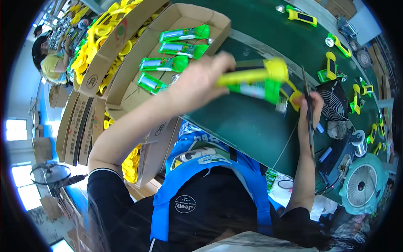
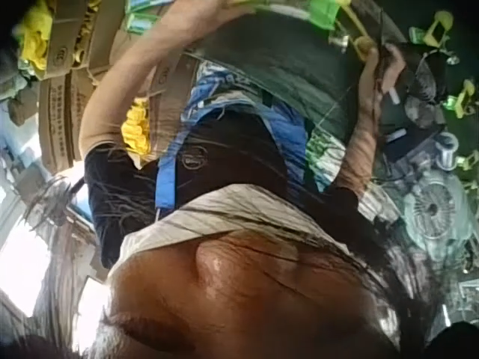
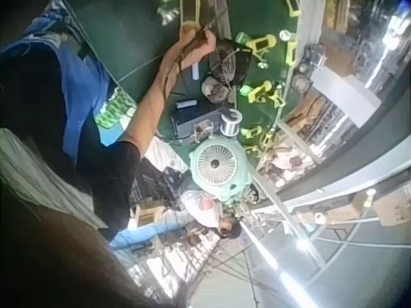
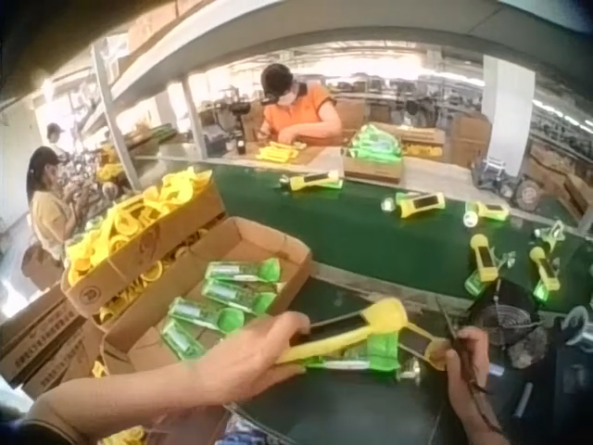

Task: Soldering internal wiring and components onto circuit boards for handheld flashlights on an assembly line.

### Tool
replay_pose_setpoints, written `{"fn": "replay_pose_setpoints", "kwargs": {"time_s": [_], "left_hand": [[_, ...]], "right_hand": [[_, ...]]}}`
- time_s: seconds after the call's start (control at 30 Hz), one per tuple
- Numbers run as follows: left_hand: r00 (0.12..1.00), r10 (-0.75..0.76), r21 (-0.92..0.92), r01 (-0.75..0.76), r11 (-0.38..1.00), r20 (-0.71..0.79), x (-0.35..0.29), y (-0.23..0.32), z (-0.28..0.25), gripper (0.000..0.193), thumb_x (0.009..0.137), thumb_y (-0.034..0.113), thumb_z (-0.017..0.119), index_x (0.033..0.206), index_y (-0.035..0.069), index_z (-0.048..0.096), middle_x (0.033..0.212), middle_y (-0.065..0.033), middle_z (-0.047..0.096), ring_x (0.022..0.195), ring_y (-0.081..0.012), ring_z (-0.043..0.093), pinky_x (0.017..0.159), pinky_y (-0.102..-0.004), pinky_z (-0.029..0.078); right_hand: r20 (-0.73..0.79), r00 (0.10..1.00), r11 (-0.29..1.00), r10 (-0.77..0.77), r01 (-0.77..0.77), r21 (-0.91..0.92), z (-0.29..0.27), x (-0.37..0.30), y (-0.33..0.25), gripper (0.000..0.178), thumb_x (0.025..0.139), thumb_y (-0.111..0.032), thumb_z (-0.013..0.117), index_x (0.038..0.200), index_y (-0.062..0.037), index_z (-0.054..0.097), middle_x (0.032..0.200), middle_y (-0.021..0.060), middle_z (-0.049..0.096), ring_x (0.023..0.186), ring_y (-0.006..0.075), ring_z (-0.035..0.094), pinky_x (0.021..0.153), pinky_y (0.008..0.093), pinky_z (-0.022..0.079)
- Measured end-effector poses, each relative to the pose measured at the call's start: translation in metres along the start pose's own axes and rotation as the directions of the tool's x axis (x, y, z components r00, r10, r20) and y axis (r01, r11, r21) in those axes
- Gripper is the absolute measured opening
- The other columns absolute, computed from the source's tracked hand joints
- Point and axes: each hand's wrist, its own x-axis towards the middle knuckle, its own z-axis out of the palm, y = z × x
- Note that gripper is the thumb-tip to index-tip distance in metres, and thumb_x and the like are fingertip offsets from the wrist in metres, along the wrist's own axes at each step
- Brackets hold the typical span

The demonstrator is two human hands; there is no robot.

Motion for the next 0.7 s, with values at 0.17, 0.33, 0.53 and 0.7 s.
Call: {"fn": "replay_pose_setpoints", "kwargs": {"time_s": [0.17, 0.33, 0.53, 0.7], "left_hand": [[0.969, -0.233, 0.003, 0.234, 0.972, -0.083, 0.117, -0.051, 0.034, 0.048, 0.079, 0.016, 0.071, 0.111, 0.006, 0.037, 0.098, -0.0185, 0.061, 0.091, -0.0385, 0.061, 0.078, -0.0442, 0.048], [0.921, -0.359, 0.158, 0.38, 0.911, -0.149, 0.206, -0.057, 0.113, 0.051, 0.078, 0.022, 0.072, 0.112, 0.007, 0.037, 0.101, -0.0204, 0.06, 0.096, -0.038, 0.06, 0.085, -0.0435, 0.048], [0.931, -0.061, 0.187, 0.136, 0.973, -0.36, 0.181, -0.053, 0.094, 0.055, 0.081, 0.029, 0.069, 0.125, 0.01, 0.043, 0.117, -0.0209, 0.051, 0.11, -0.0404, 0.048, 0.094, -0.0461, 0.042], [0.962, -0.271, 0.461, 0.255, 0.85, -0.033, 0.063, -0.063, -0.068, 0.007, 0.079, 0.012, 0.063, 0.08, 0.006, 0.065, 0.082, -0.0154, 0.065, 0.075, -0.0301, 0.064, 0.069, -0.0392, 0.051]], "right_hand": [[-0.113, 0.994, 0.995, -0.008, 0.019, 0.094, -0.006, -0.059, -0.007, 0.028, 0.095, -0.011, 0.051, 0.118, -0.0014, 0.038, 0.098, 0.0121, 0.056, 0.09, 0.0217, 0.063, 0.088, 0.0372, 0.05], [-0.105, 0.994, 0.989, 0.036, -0.02, 0.146, -0.002, -0.059, -0.011, 0.029, 0.095, -0.012, 0.052, 0.117, -0.0011, 0.037, 0.098, 0.0139, 0.057, 0.092, 0.0236, 0.062, 0.089, 0.0389, 0.05], [-0.125, 0.992, 0.99, -0.014, 0.031, 0.137, -0.002, -0.055, 0.0, 0.031, 0.094, -0.017, 0.055, 0.116, -0.0024, 0.04, 0.094, 0.0128, 0.06, 0.089, 0.0224, 0.063, 0.086, 0.0348, 0.048], [-0.141, 0.989, 0.989, -0.044, 0.063, 0.137, -0.019, -0.061, 0.008, 0.032, 0.094, -0.013, 0.054, 0.12, 0.0004, 0.04, 0.095, 0.014, 0.059, 0.088, 0.0237, 0.062, 0.086, 0.0372, 0.049]]}}
